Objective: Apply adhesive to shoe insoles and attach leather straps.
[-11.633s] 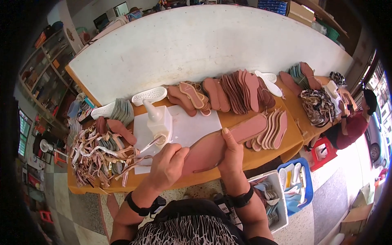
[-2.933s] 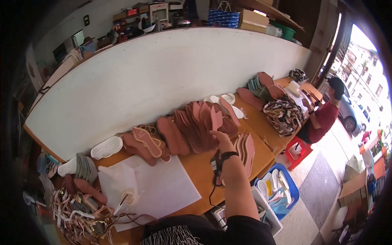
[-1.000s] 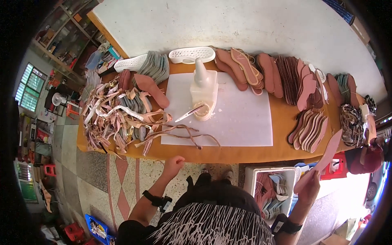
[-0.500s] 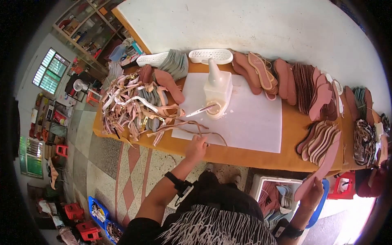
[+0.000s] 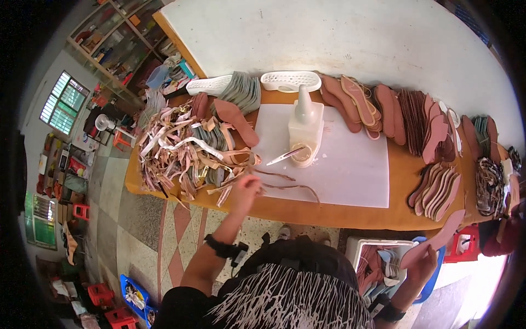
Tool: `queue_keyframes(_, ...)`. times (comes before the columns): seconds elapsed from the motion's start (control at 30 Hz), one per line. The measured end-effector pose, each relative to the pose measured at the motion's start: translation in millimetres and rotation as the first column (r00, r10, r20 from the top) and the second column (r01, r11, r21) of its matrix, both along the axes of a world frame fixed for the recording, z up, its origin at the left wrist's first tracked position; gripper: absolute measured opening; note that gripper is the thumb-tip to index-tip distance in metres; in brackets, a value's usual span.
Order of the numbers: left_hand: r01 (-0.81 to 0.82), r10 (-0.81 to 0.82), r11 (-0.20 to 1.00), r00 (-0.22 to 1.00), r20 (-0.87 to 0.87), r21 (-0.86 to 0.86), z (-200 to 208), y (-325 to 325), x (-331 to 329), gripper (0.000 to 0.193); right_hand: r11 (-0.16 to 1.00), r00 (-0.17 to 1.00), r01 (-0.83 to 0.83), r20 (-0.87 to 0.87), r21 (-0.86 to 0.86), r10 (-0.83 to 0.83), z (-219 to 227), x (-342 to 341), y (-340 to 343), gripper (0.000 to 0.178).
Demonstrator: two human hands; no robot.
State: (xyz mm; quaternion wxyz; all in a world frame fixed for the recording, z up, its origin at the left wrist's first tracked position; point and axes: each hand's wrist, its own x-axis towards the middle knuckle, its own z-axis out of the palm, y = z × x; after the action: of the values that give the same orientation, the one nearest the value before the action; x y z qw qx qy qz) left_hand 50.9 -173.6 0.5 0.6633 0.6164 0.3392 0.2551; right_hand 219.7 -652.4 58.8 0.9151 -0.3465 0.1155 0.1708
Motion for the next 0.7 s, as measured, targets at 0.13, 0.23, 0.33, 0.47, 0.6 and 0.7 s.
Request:
queue_keyframes(0.13, -0.183, 0.184, 0.983, 0.982, 0.045, -0.036, 53.2, 54.6, -18.5, 0.009, 0.999, 0.999, -0.033, 0.016, 0.027, 0.033, 3.1, -3.8, 23.8, 0.021)
queue_keyframes(0.23, -0.187, 0.166, 0.972, 0.975, 0.146, 0.144, 72.4, 103.0, -20.6, 0.009, 0.992, 0.995, -0.095, -0.006, 0.083, 0.096, 14.2, -7.0, 46.7, 0.019)
queue_keyframes(0.33, -0.270, 0.256, 0.952, 0.961, 0.108, 0.143, 94.7, 147.3, -11.9, 0.039, 0.999, 0.999, -0.045, -0.003, 0.014, 0.045, 0.3, -5.6, 40.7, 0.022)
queue_keyframes(0.47, -0.022, 0.489, 0.645, 0.779, -0.391, 0.764, 82.5, 145.5, -11.1, 0.037, 0.996, 0.998, 0.061, -0.012, -0.065, -0.062, 11.8, -21.1, 58.3, 0.024)
queue_keyframes(0.6, 0.308, -0.039, 0.658, 0.925, -0.377, 0.687, 9.5, 64.2, -2.0, 0.007, 0.995, 0.993, 0.101, -0.065, 0.022, -0.099, 16.7, -37.2, 59.6, 0.020)
queue_keyframes(0.7, 0.507, -0.277, 0.446, 0.862, -0.425, 0.737, -6.4, 16.5, 8.1, 0.007, 0.993, 0.989, 0.118, -0.095, 0.003, -0.117, 12.2, -43.7, 45.5, 0.024)
